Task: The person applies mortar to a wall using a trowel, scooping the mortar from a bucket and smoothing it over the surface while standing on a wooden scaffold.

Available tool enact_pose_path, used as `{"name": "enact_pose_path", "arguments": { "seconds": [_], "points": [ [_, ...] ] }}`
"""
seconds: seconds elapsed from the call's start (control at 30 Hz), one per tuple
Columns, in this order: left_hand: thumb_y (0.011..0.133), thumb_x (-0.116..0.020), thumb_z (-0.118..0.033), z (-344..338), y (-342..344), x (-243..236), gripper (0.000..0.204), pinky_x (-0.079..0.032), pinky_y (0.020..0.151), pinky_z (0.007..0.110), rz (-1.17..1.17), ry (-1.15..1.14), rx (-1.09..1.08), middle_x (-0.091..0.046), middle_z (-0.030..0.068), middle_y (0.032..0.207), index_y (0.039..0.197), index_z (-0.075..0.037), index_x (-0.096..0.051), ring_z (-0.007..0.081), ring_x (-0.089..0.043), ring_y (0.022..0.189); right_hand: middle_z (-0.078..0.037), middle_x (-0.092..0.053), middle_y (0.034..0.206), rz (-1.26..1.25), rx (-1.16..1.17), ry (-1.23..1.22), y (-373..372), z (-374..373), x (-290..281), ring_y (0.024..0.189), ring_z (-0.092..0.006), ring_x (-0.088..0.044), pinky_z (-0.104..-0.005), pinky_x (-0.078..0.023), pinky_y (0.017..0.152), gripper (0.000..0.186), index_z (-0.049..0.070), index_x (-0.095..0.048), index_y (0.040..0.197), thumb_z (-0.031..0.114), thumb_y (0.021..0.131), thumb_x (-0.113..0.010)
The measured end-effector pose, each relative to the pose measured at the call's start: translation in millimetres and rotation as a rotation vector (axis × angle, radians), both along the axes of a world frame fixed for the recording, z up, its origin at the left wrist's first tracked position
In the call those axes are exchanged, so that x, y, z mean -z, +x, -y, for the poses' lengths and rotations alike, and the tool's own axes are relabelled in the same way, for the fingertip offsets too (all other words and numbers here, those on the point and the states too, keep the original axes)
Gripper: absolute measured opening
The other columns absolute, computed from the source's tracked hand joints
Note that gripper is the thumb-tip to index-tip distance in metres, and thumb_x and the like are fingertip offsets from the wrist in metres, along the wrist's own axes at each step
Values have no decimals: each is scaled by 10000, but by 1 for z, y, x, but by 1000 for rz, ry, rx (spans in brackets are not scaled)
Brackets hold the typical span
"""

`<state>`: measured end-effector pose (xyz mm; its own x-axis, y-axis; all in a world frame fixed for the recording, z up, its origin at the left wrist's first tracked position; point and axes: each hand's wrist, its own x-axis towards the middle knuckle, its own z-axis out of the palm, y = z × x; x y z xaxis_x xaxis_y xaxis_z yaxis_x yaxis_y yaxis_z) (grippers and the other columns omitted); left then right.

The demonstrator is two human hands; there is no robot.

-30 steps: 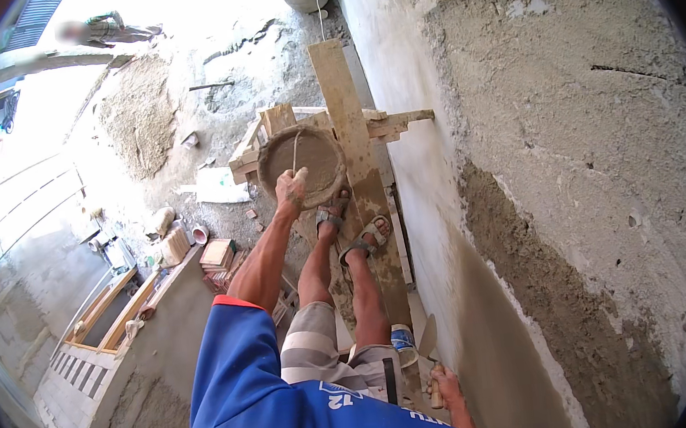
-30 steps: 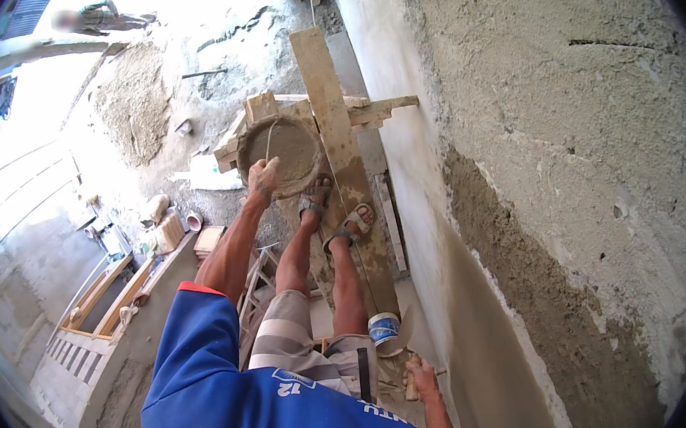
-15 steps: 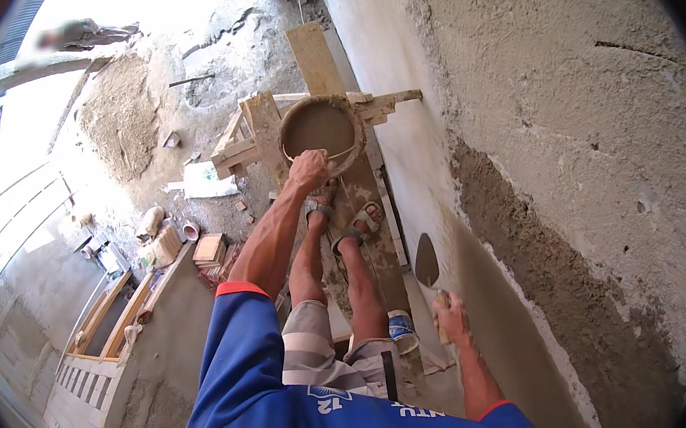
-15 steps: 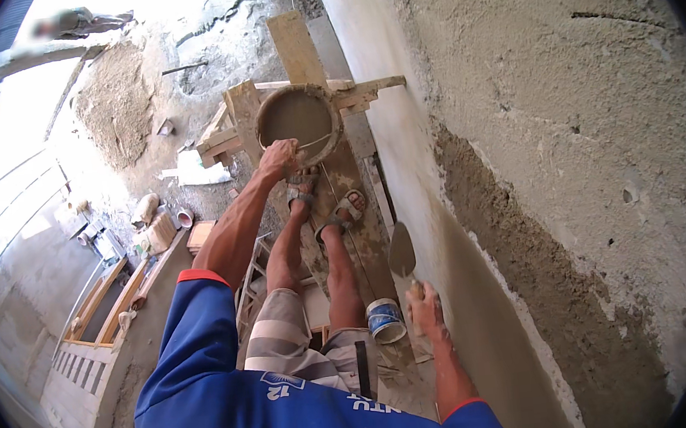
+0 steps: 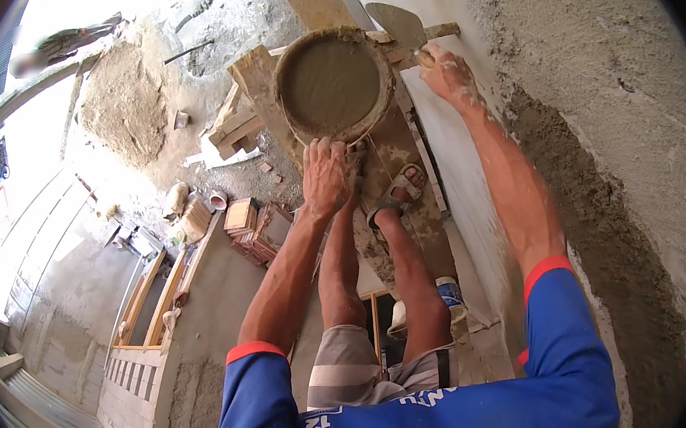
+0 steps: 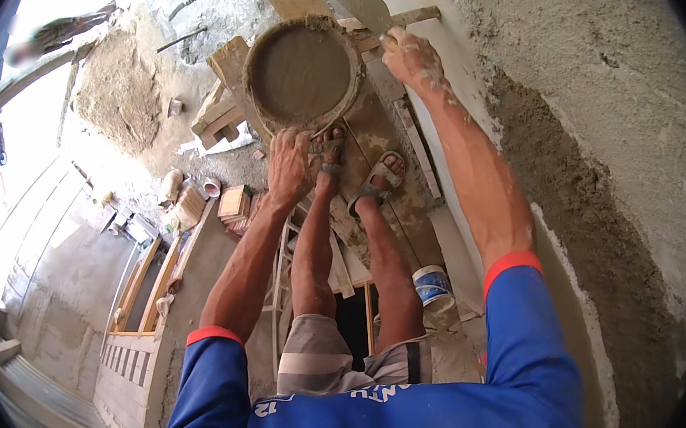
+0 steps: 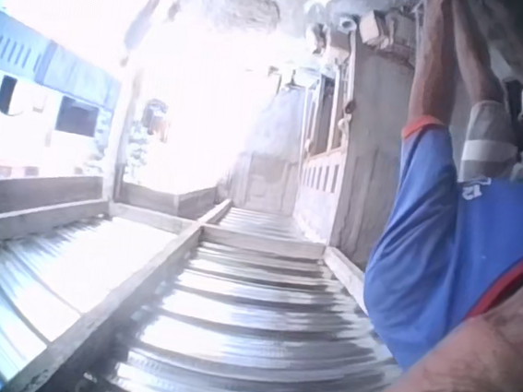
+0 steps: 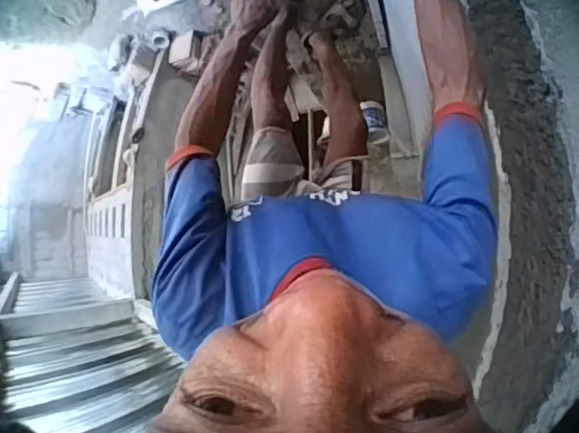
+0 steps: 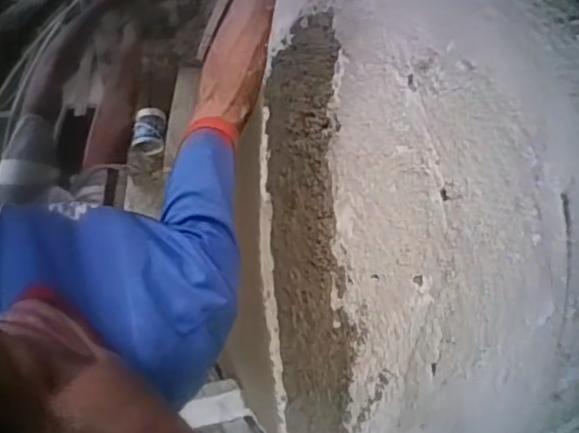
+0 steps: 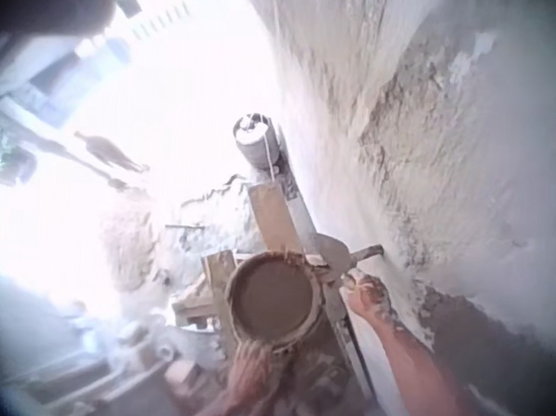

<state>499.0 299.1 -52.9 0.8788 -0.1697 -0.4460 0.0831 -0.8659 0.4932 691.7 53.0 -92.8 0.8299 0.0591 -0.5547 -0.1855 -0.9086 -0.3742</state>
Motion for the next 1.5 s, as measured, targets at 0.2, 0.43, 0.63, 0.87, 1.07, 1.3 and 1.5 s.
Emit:
{"name": "enact_pose_path", "arguments": {
  "seconds": [0.2,0.43,0.63,0.87,1.07,1.3,1.5],
  "points": [
    [817,-651,-147,30,-75,-43,654,-316,1100,478,-33,-237,-257,-403,273,1397,1399,-25,-381,435,-377,1306,-160,-675,1106,-149,-214,80,49,-23,7,1007,-365,-639,-439,-503,896,457,155,-623,1211,246,764,-612],
    [804,-646,-101,74,-117,-82,643,-417,984,443,-197,-473,-301,-517,247,1243,1377,8,-376,403,-498,1148,-182,-684,1012,13,-436,34,34,-6,-4,957,-361,-653,-449,-529,848,425,156,-597,1219,248,805,-622],
    [843,-620,-164,71,-121,-57,505,-437,973,457,-246,-496,-383,-554,238,1264,1302,2,-491,413,-517,1185,-149,-651,977,58,-634,-131,-28,2,-12,924,-335,-657,-461,-551,780,360,190,-608,1216,221,859,-586],
    [870,-624,-201,30,-83,-29,423,-504,862,414,-322,-472,-665,-646,248,1096,1234,1,-550,374,-639,1024,-151,-570,977,299,-740,-273,-6,-10,-59,897,-323,-610,-433,-531,756,372,196,-591,1254,187,883,-582],
    [854,-633,-222,25,-84,21,462,-519,804,383,-349,-392,-942,-681,212,1017,1239,17,-544,297,-673,950,-141,-595,979,368,-995,-441,34,-64,-61,910,-292,-647,-407,-556,704,266,111,-594,1134,123,869,-575],
    [842,-647,-205,30,-103,76,562,-523,747,379,-269,-447,-1175,-651,152,963,1325,15,-466,259,-653,857,-110,-658,1001,-17,-947,-666,-23,-112,-44,945,-260,-679,-434,-574,611,179,45,-626,984,121,823,-646],
    [889,-624,-176,5,-76,92,499,-516,594,411,-485,-1030,-1678,-585,130,1068,1318,-51,-401,246,-633,788,-180,-678,1016,-183,-693,-318,-31,-103,-96,941,-375,-671,-436,-567,788,305,50,-544,1117,120,835,-636]
  ]
}}
